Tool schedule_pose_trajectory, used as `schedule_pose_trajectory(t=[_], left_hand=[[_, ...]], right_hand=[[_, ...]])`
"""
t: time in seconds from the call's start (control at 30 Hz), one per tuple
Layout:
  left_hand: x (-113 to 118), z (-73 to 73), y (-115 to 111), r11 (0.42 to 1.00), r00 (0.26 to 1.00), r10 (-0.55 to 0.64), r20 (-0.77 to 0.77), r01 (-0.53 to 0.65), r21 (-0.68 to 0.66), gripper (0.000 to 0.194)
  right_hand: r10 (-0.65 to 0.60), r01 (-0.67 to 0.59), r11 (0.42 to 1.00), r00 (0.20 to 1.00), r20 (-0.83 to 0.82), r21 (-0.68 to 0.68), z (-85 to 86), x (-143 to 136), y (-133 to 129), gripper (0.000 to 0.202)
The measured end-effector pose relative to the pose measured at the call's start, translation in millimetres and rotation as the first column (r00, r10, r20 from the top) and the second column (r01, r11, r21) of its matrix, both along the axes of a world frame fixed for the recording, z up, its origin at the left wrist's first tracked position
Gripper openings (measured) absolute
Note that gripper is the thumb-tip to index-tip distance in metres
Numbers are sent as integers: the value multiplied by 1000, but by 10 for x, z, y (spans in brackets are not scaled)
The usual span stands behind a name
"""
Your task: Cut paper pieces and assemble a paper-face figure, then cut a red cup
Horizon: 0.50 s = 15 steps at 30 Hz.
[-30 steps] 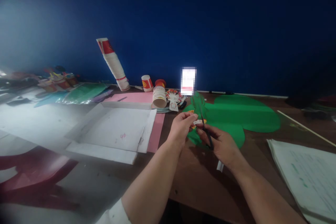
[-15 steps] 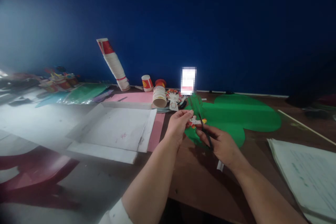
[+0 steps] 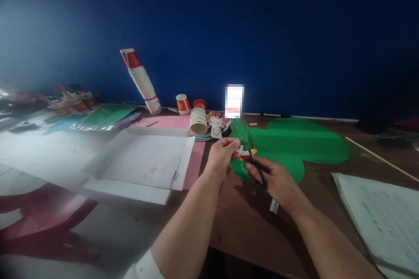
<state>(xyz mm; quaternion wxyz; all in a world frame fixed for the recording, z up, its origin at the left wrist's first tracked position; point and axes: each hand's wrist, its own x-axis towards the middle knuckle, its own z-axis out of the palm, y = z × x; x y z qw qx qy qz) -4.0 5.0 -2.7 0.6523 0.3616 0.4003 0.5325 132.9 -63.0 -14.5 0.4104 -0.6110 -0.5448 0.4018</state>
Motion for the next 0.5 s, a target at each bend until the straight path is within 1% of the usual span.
schedule_pose_trajectory(t=[0.13, 0.37, 0.5], left_hand=[[-1, 20, -5, 1000, 1000, -9, -17, 9, 3, 8], [-25, 20, -4, 998, 988, 3, -152, 6, 61, 9], [-27, 3, 7, 998, 985, -3, -175, 13, 58, 9]], right_hand=[[-5, 5, 1000, 1000, 1, 1, -6, 7, 8, 48], [21, -21, 1000, 999, -36, -20, -67, 66, 29, 52], [11, -11, 1000, 1000, -14, 17, -61, 63, 39, 51]])
